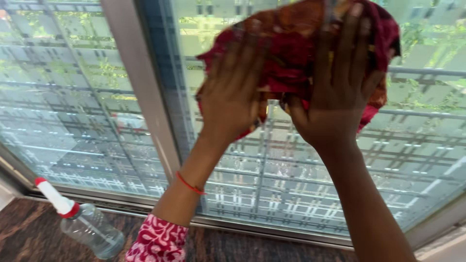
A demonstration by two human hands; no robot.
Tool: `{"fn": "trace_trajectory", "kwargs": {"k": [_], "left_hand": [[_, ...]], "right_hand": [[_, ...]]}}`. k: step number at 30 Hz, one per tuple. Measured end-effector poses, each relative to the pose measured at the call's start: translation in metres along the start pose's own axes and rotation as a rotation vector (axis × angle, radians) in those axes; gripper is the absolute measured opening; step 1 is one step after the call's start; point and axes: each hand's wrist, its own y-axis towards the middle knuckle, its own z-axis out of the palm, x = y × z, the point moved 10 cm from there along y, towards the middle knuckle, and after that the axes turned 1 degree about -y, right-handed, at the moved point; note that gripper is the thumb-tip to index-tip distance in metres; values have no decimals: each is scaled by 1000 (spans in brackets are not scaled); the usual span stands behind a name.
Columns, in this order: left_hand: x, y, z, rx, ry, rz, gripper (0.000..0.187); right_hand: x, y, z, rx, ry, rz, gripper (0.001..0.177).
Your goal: The person wipes a large glass window using a patterned cloth. They move the cloth across the surface in broad strokes, covering multiple sections of the window. A spray bottle is visible on the windowsill, but the person does not use it during the clip.
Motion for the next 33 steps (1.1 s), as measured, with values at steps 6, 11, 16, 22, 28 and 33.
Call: {"fn": "trace_trajectory", "kwargs": {"k": [6,11,16,22,28,33], "left_hand": [[43,-64,-3,22,-3,-29,61],[30,-148,15,81,10,58,48],[54,-179,10,69,122,55,36],[112,-116,-35,-29,90,-19,50],[134,-36,-65,-111,73,-92,52],[136,-57,-51,-55,46,-120,55]], "right_hand": [[83,-46,57,78,-171,-153,76],[107,-108,93,96,-105,-157,66],[140,-109,108,118,-140,-223,68],[153,-19,86,96,-104,-326,74],[179,49,51,-105,-90,-326,59],[173,26,63,-56,-77,-257,62]]}}
